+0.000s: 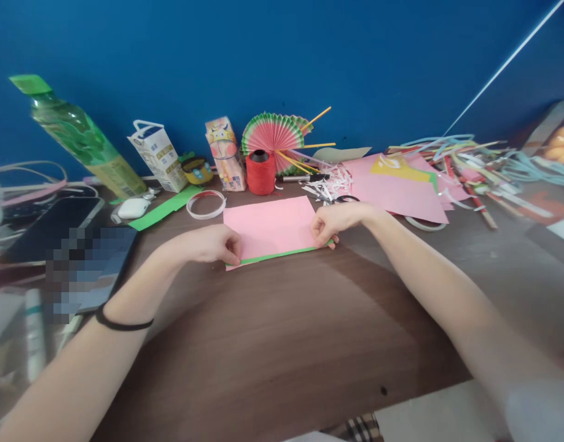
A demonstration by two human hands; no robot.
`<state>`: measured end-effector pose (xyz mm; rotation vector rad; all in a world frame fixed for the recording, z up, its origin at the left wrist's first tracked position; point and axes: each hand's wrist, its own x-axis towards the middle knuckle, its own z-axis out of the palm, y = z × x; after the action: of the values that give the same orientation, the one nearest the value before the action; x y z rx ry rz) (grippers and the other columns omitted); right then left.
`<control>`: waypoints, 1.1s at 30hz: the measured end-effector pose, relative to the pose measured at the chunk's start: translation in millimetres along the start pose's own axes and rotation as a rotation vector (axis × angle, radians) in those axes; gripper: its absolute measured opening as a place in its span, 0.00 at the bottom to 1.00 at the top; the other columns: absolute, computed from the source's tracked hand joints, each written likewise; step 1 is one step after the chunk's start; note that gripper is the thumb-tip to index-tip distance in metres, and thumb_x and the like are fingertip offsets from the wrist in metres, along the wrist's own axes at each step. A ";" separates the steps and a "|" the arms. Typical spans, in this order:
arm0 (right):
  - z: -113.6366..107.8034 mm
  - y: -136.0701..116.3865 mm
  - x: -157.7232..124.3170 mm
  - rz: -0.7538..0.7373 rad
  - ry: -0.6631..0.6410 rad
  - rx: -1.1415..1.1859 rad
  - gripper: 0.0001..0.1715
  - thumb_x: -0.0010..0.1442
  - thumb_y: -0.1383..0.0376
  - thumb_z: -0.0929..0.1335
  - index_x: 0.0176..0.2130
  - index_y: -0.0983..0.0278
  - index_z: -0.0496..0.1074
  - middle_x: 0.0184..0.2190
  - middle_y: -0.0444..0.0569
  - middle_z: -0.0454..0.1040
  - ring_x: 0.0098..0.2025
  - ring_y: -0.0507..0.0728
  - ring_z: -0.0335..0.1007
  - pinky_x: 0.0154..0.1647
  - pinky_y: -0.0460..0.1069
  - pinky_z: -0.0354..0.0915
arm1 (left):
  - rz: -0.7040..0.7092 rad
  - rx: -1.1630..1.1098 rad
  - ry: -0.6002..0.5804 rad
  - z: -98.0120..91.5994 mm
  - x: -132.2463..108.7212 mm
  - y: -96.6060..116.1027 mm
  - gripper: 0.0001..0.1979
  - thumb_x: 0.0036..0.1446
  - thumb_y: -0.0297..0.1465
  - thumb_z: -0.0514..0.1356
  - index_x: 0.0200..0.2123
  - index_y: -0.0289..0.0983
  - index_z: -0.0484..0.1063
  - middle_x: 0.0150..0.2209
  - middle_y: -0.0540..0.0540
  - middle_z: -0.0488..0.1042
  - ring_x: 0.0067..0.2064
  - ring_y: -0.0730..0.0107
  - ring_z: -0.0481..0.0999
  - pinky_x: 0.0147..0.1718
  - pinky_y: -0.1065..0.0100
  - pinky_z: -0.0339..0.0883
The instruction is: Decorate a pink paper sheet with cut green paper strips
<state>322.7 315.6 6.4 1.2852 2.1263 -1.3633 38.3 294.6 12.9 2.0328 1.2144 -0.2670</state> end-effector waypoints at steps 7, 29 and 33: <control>0.7 -1.2 -0.8 0.018 0.003 0.011 0.17 0.42 0.54 0.71 0.22 0.66 0.69 0.19 0.42 0.70 0.22 0.48 0.62 0.28 0.45 0.59 | 0.024 -0.020 -0.019 0.2 1.0 -1.6 0.05 0.39 0.32 0.59 0.19 0.36 0.69 0.19 0.52 0.66 0.23 0.73 0.61 0.22 0.71 0.51; 0.9 -2.2 -1.0 0.024 0.006 0.010 0.19 0.41 0.53 0.71 0.22 0.66 0.68 0.19 0.43 0.71 0.22 0.48 0.63 0.27 0.45 0.59 | -0.002 -0.017 -0.026 0.3 0.0 0.3 0.05 0.39 0.32 0.60 0.19 0.36 0.68 0.19 0.52 0.65 0.23 0.73 0.61 0.21 0.71 0.51; 0.8 -1.6 -0.9 0.022 0.004 0.003 0.19 0.41 0.53 0.71 0.23 0.66 0.68 0.19 0.43 0.71 0.23 0.48 0.63 0.28 0.46 0.59 | 0.006 -0.021 -0.027 -0.4 -0.8 0.0 0.05 0.39 0.32 0.59 0.19 0.36 0.68 0.19 0.52 0.65 0.23 0.74 0.60 0.21 0.71 0.51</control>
<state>321.7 314.2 7.6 1.3098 2.1073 -1.3562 37.7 294.4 13.7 2.0083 1.1898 -0.2765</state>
